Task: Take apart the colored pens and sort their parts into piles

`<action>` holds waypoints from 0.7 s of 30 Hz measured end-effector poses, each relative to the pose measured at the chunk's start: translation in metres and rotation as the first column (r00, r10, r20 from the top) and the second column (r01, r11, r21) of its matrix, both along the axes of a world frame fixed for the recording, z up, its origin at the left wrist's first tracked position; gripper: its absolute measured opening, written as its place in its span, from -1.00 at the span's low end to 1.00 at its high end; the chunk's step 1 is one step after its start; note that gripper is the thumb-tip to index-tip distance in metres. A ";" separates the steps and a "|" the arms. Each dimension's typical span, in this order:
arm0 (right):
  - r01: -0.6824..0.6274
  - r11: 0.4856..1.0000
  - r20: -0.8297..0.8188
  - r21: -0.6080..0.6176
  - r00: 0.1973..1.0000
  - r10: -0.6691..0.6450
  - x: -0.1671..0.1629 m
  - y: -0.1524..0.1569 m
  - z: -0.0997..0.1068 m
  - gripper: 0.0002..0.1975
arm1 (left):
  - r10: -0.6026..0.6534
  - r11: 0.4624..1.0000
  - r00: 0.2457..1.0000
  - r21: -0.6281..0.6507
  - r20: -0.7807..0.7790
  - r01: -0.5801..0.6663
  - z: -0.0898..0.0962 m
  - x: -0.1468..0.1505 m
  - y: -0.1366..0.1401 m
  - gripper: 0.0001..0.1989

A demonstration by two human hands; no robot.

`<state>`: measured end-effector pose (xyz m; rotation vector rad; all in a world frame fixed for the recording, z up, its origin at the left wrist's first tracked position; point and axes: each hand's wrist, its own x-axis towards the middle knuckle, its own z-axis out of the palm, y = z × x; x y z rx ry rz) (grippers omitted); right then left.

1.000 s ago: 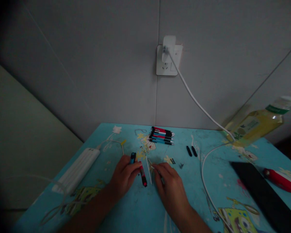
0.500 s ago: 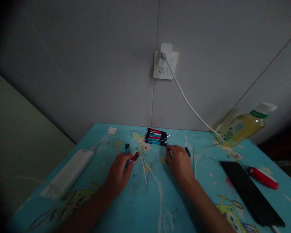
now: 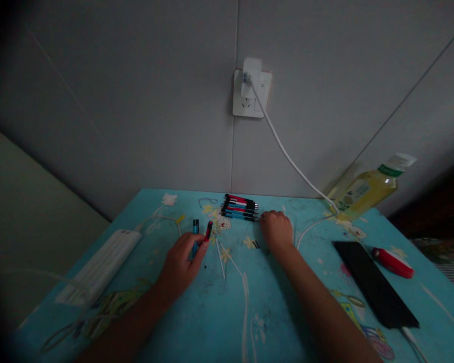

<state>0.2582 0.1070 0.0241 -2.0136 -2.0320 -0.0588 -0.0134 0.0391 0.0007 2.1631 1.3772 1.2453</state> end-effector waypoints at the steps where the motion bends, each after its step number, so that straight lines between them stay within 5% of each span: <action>1: -0.018 1.000 -0.019 0.012 1.000 0.018 -0.004 -0.008 0.003 -0.75 | -0.004 1.000 1.000 -0.008 -0.003 0.004 0.000 0.000 0.000 -0.91; 5: -0.171 0.984 -0.155 0.042 0.972 0.175 -0.033 -0.056 0.012 -0.76 | -0.054 0.998 0.995 -0.042 -0.080 0.051 0.002 0.003 -0.004 -0.89; 8: -0.369 0.923 -0.570 0.110 0.737 0.363 -0.063 -0.088 0.009 -0.79 | -0.101 0.994 0.981 -0.064 -0.164 0.092 0.001 0.007 -0.008 -0.89; 10: -0.365 0.921 -0.682 0.137 0.640 0.355 -0.077 -0.099 0.004 -0.82 | -0.129 0.991 0.970 -0.071 -0.208 0.116 0.000 0.009 -0.012 -0.88; 17: -0.250 0.962 -0.842 0.108 0.492 0.222 -0.076 -0.104 0.001 -0.81 | -0.217 0.976 0.938 -0.060 -0.271 0.208 0.005 0.009 -0.017 -0.86; 21: -0.132 0.987 -0.869 0.092 0.473 0.144 -0.063 -0.109 0.003 -0.75 | -0.193 0.981 0.966 -0.051 -0.170 0.187 0.008 0.001 -0.014 -0.57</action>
